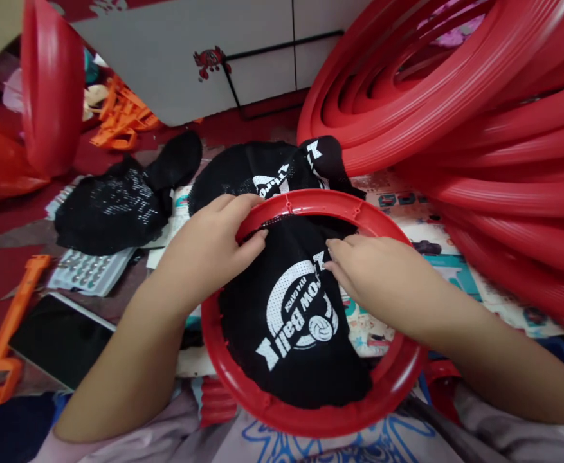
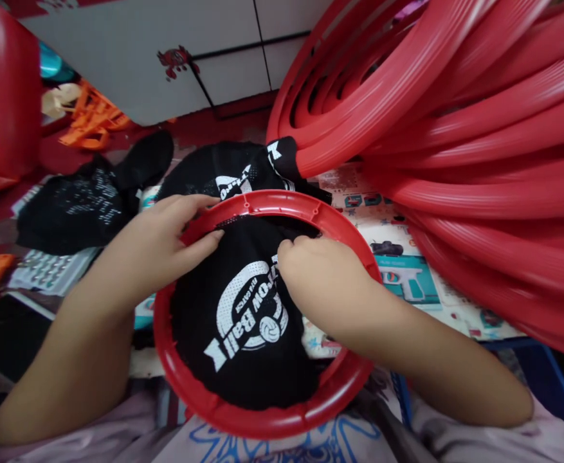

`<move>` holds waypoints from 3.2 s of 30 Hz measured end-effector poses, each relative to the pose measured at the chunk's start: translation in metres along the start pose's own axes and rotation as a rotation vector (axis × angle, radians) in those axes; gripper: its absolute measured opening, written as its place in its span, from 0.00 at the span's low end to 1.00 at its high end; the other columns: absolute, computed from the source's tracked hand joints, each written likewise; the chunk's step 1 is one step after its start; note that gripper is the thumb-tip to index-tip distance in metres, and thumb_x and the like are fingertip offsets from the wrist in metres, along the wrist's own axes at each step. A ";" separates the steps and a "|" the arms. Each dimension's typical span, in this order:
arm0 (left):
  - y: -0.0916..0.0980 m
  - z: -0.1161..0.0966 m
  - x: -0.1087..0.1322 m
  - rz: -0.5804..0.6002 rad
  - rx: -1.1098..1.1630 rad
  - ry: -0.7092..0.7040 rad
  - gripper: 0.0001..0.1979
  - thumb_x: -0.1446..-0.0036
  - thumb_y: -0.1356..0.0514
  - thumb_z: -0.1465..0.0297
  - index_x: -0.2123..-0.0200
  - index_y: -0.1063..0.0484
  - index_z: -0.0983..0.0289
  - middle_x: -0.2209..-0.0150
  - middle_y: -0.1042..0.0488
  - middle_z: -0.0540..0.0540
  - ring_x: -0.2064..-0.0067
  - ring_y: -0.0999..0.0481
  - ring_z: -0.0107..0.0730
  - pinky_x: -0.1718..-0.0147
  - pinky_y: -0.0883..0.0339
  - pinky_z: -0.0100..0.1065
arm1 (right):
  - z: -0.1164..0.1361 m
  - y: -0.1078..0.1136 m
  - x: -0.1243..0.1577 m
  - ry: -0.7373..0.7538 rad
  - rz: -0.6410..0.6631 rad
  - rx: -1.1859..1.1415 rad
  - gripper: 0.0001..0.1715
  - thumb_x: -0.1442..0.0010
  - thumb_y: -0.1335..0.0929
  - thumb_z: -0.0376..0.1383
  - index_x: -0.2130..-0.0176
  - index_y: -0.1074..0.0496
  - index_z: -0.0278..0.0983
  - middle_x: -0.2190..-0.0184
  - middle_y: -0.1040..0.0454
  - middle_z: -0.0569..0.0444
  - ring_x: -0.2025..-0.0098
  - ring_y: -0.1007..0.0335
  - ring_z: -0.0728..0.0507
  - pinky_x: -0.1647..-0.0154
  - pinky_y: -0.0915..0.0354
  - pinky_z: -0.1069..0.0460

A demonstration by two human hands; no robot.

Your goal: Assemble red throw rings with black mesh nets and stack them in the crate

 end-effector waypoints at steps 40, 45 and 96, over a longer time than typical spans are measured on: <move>-0.013 -0.006 -0.006 -0.155 0.544 -0.022 0.07 0.42 0.40 0.69 0.71 0.27 0.64 0.57 0.25 0.55 0.55 0.26 0.34 0.53 0.32 0.37 | -0.007 0.010 -0.011 0.294 -0.545 -0.386 0.20 0.39 0.42 0.27 0.56 0.23 0.31 0.67 0.28 0.48 0.65 0.32 0.45 0.63 0.35 0.51; -0.015 -0.004 -0.009 -0.178 0.501 -0.002 0.08 0.42 0.42 0.69 0.72 0.29 0.65 0.59 0.27 0.55 0.57 0.27 0.34 0.55 0.32 0.37 | -0.004 0.004 -0.015 0.224 -0.469 -0.170 0.20 0.39 0.41 0.30 0.54 0.24 0.33 0.67 0.27 0.48 0.70 0.35 0.46 0.72 0.45 0.52; -0.005 -0.012 -0.017 -0.040 0.508 -0.278 0.12 0.38 0.46 0.67 0.64 0.23 0.65 0.50 0.27 0.57 0.48 0.28 0.38 0.46 0.36 0.38 | -0.009 0.011 -0.009 0.279 -0.409 -0.195 0.15 0.39 0.38 0.30 0.59 0.22 0.35 0.64 0.22 0.51 0.62 0.25 0.42 0.66 0.37 0.51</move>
Point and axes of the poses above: each hand's wrist, its own x-axis away from the middle knuckle, its own y-axis out of the back of the hand, z = x × y, the point moved 5 cm from there along -x, towards the middle knuckle
